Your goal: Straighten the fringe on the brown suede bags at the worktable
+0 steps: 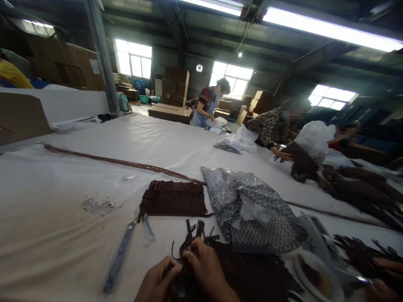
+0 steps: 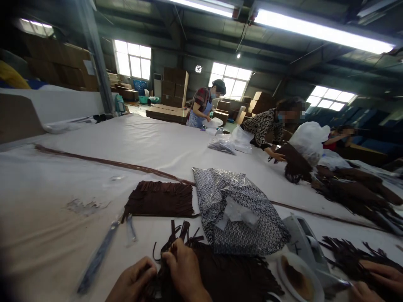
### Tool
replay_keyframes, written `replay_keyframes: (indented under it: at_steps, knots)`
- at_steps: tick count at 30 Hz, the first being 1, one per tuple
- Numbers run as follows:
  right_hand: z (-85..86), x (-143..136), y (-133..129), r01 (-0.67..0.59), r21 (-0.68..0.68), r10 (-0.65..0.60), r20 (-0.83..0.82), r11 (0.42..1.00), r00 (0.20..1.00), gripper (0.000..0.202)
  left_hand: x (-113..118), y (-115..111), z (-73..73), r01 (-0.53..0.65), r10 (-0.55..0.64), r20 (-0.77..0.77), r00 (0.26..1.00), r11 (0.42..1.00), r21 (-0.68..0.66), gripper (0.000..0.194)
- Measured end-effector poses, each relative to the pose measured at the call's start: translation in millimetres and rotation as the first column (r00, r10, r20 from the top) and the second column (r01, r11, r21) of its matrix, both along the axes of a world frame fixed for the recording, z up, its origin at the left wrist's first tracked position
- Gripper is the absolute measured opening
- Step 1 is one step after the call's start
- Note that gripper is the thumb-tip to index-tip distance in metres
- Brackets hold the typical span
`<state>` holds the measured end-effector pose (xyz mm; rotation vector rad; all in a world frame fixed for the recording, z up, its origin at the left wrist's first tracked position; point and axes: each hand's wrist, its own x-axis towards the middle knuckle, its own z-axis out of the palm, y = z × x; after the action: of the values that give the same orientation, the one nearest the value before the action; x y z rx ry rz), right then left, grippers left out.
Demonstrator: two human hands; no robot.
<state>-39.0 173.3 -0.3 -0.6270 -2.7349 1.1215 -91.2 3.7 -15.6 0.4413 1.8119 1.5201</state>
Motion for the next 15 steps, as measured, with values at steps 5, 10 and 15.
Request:
replay_keyframes:
  at_steps: [5, 10, 15]
  knots:
    - [9.3, -22, 39, 0.169, 0.26, -0.19, 0.057, 0.951, 0.98, 0.017, -8, 8, 9.0, -0.066, 0.039, -0.151, 0.988, 0.982, -0.179, 0.04]
    - [-5.1, -40, 40, 0.101, 0.194, -0.123, 0.108, 0.976, 0.987, 0.004, -27, 18, 11.3, -0.208, 0.065, -0.56, 0.826, 0.958, -0.195, 0.04]
    - [-9.4, -35, 39, 0.033, -0.028, -0.033, 0.0, 0.999, 0.999, 0.007, -47, 51, 12.4, -0.219, -0.161, -0.642, 0.749, 0.855, -0.47, 0.025]
